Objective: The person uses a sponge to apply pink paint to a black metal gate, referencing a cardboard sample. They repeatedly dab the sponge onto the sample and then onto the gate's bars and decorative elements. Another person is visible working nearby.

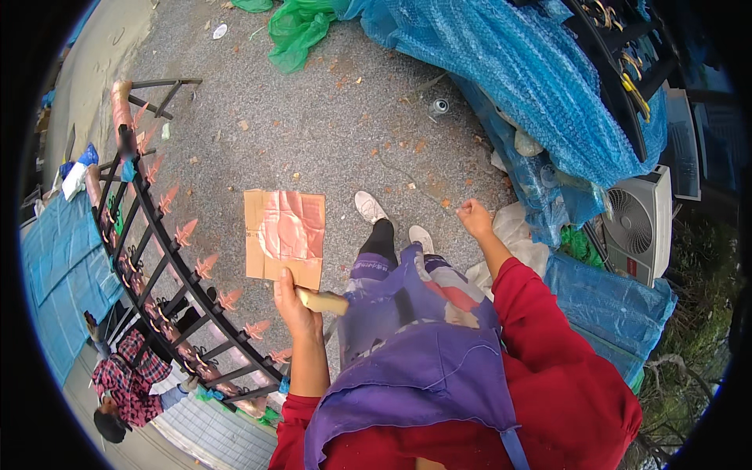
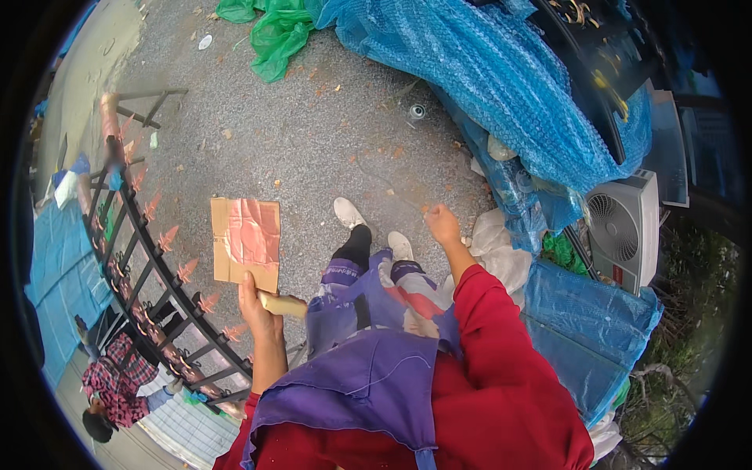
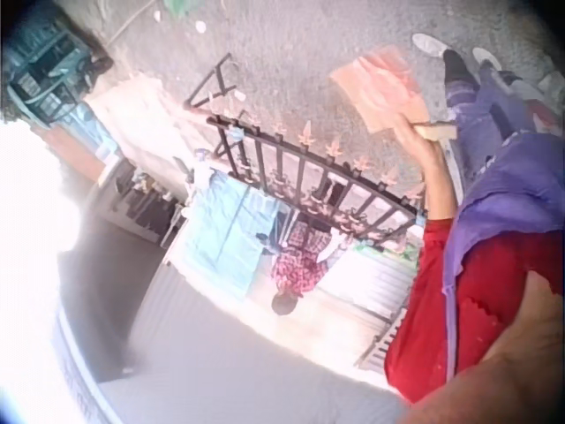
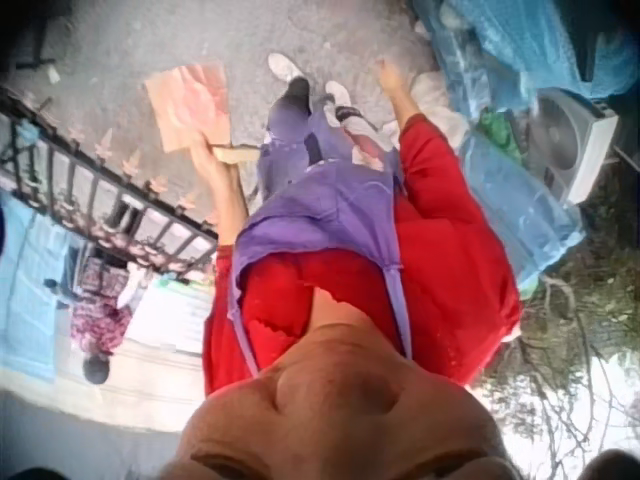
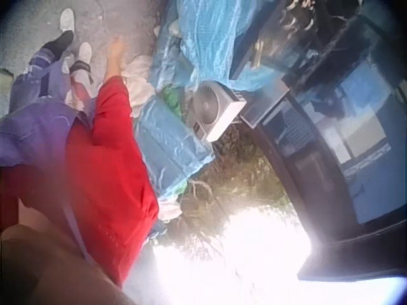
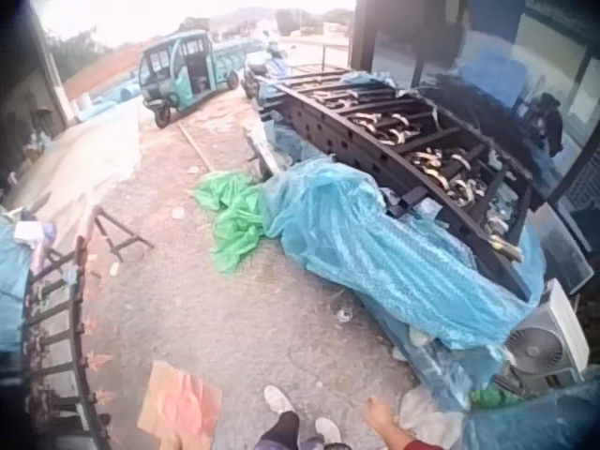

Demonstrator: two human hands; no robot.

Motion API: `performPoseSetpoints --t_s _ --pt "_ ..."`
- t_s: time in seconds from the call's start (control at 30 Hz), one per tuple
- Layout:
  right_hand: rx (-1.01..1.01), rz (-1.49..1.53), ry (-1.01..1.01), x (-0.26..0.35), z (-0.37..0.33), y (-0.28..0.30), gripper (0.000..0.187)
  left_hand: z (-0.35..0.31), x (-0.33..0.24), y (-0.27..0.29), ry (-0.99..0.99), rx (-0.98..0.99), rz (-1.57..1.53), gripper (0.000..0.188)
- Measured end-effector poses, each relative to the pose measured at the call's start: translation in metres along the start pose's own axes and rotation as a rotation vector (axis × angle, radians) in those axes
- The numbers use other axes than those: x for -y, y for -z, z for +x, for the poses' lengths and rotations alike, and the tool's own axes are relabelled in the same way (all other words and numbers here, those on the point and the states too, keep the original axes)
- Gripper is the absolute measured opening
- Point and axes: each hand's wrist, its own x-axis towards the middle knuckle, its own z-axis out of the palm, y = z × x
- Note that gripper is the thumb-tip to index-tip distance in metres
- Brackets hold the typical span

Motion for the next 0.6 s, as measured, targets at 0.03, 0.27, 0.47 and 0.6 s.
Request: performPoseSetpoints --t_s 0.03,0.27,0.47,0.6 --pt "-0.021 -0.001 -0.031 0.013 0.015 -0.004 0.035 0.023 0.005 0.002 0.016 0.130 0.030 0.034" --pt "-0.259 -0.048 -0.128 0.021 0.156 -0.067 0.061 0.122 0.039 -0.062 0.081 0.065 0.107 0.035" --pt "-0.427 -0.097 -0.239 -0.003 0.343 -0.129 0.087 0.170 0.106 -0.061 0.208 -0.082 0.216 0.041" --pt "-0.437 0.024 -0.379 0.016 0.429 -0.148 0.098 0.182 0.157 -0.052 0.265 -0.212 0.233 0.043"
